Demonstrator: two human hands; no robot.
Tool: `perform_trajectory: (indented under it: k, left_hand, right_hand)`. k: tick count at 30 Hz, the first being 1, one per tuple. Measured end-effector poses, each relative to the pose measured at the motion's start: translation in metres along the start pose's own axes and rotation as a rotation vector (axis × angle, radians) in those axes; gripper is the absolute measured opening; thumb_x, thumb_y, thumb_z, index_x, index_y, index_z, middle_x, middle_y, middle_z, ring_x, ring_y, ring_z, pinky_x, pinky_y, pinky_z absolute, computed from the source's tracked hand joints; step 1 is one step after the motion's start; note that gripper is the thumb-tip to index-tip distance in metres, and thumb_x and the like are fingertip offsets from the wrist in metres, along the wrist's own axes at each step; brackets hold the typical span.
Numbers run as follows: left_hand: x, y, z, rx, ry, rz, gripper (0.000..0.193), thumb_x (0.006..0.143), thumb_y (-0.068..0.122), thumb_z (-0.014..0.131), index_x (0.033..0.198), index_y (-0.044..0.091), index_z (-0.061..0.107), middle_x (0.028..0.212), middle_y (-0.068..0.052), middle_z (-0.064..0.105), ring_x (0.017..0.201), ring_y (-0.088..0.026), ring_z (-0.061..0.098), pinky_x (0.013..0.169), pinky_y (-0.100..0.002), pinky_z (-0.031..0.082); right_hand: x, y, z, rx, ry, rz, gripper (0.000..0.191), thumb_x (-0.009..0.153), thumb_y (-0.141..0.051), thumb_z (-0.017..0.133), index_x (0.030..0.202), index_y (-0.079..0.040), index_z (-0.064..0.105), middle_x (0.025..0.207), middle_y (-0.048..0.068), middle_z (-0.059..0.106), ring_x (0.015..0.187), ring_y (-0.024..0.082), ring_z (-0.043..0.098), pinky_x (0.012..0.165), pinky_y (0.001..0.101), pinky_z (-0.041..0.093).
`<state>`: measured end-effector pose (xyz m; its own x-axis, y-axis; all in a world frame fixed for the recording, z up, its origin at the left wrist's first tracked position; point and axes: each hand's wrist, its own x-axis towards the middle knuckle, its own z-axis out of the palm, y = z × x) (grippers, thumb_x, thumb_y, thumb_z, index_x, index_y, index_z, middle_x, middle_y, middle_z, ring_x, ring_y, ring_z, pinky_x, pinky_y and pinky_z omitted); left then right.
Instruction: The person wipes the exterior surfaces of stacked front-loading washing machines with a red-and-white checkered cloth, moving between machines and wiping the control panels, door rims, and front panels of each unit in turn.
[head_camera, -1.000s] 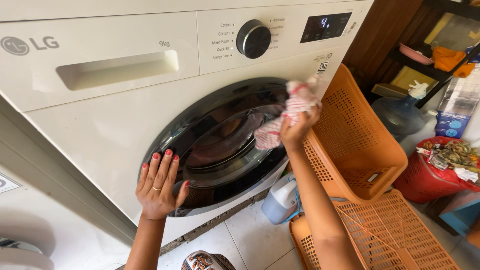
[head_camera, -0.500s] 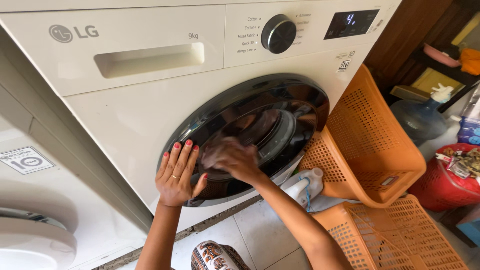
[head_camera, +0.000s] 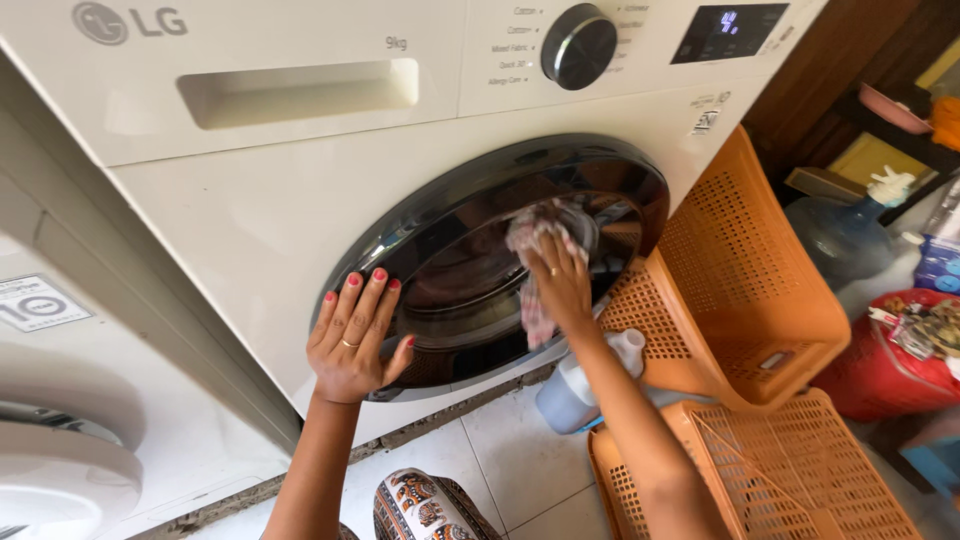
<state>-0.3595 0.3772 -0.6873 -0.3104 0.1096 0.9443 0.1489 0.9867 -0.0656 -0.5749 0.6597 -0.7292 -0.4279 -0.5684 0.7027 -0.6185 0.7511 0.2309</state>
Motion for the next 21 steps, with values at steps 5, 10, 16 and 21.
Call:
perform_trajectory:
  k: [5, 10, 16, 21]
  left_hand:
    - [-0.001, -0.001, 0.002, -0.007, -0.005, 0.005, 0.050, 0.100, 0.044, 0.054, 0.132, 0.011, 0.074, 0.143, -0.008, 0.064, 0.138, -0.027, 0.056, 0.120, -0.043, 0.035]
    - [-0.006, -0.002, 0.004, -0.038, -0.015, -0.007, 0.055, 0.099, 0.047, 0.052, 0.133, 0.010, 0.073, 0.144, -0.009, 0.063, 0.138, -0.028, 0.055, 0.120, -0.044, 0.035]
    - [-0.009, -0.011, 0.007, -0.146, 0.018, 0.004, 0.068, 0.104, 0.054, 0.048, 0.133, -0.005, 0.064, 0.144, -0.019, 0.059, 0.140, -0.035, 0.053, 0.121, -0.047, 0.035]
    - [-0.011, -0.010, 0.006, -0.090, 0.004, 0.030, 0.065, 0.104, 0.052, 0.049, 0.133, -0.003, 0.068, 0.142, -0.017, 0.064, 0.139, -0.035, 0.055, 0.121, -0.047, 0.035]
  right_hand:
    - [-0.056, -0.132, 0.037, 0.302, 0.054, 0.155, 0.058, 0.079, -0.001, 0.068, 0.134, -0.017, 0.064, 0.155, 0.012, 0.048, 0.152, 0.037, 0.039, 0.126, 0.0573, 0.026]
    - [-0.025, -0.222, 0.018, 0.965, 0.303, 0.168, 0.054, 0.103, -0.022, 0.051, 0.155, -0.011, 0.039, 0.157, 0.027, 0.037, 0.149, 0.046, 0.033, 0.124, 0.0558, 0.028]
    - [0.085, -0.157, -0.014, 0.623, 0.719, -0.210, 0.061, 0.102, -0.039, 0.048, 0.155, -0.012, 0.039, 0.156, 0.024, 0.031, 0.147, 0.044, 0.031, 0.124, 0.0590, 0.025]
    - [0.115, -0.035, -0.034, 0.158, 0.946, -0.108, 0.069, 0.095, -0.047, 0.048, 0.154, -0.012, 0.042, 0.158, 0.022, 0.023, 0.150, 0.044, 0.021, 0.123, 0.0638, 0.019]
